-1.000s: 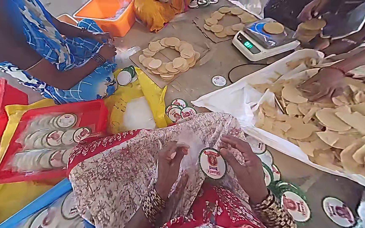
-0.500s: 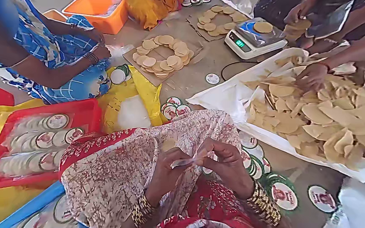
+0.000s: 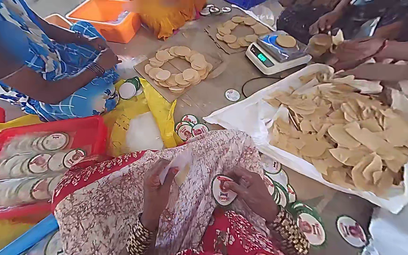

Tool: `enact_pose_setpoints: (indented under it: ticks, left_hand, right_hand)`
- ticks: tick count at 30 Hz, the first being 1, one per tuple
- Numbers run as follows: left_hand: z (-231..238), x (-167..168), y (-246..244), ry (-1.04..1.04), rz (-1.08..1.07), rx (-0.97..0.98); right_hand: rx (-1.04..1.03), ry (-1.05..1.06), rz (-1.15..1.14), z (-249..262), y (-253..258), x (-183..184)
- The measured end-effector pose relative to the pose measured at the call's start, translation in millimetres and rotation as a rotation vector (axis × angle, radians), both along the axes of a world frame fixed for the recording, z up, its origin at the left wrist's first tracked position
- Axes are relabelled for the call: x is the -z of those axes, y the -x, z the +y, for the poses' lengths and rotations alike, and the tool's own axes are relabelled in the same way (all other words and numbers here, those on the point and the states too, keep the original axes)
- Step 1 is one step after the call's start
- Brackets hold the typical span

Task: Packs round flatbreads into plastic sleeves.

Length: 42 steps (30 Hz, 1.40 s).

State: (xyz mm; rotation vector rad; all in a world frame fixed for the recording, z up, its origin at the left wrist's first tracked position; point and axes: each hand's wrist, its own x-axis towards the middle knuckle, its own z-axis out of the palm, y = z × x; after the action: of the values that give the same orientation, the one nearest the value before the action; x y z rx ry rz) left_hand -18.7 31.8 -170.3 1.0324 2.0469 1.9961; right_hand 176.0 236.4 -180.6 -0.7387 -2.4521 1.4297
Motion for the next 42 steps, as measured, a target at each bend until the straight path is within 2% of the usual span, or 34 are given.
enact_pose_setpoints:
  ticks: [4,7,9,13,19,22,24,26,29,31,33,36,42]
  left_hand:
    - [-3.5,4.5,45.2,-0.036,0.015,-0.132]
    - [-1.7,15.0,80.0,-0.020,-0.002,-0.213]
    - [1.1,30.4,95.3,-0.011,-0.078,-0.268]
    - [9.1,47.7,99.8,0.024,-0.343,-0.336]
    - [19.4,65.1,112.8,-0.059,-0.468,-0.279]
    - [23.5,72.1,113.9,-0.058,-0.519,-0.253]
    - [24.5,72.8,113.9,-0.051,-0.534,-0.244]
    - [23.3,71.5,114.2,-0.042,-0.557,-0.246]
    - [22.2,70.1,115.1,-0.048,-0.597,-0.256]
    - [20.9,71.6,115.2,-0.069,-0.624,-0.253]
    - [20.0,72.2,114.6,-0.101,-0.661,-0.242]
    - [20.8,68.4,111.7,-0.105,-0.719,-0.238]
    - [20.7,74.4,109.7,-0.088,-0.701,-0.191]
  right_hand:
    - [0.100,-0.046,0.283,19.2,20.1,-12.9]
    - [0.179,-0.200,0.307,43.5,47.9,-24.9]
    - [0.224,-0.396,0.267,64.1,75.1,-26.6]
    - [0.193,-0.716,0.260,125.4,143.6,-15.4]
    - [0.261,-0.754,0.077,204.6,258.6,-9.5]
    - [0.200,-0.898,0.245,226.6,321.5,1.6]
    - [0.097,-0.935,0.278,236.8,362.8,11.4]
    - [-0.046,-0.913,0.145,243.8,396.6,27.4]
    - [-0.293,-0.858,-0.184,255.0,427.5,57.7]
    - [-0.370,-0.785,-0.329,260.7,435.9,72.7]
    - [-0.387,-0.755,-0.366,267.4,436.8,81.4]
    - [-0.405,-0.788,-0.438,269.1,437.8,78.9]
    - [-0.510,-0.799,-0.577,275.2,455.4,58.0]
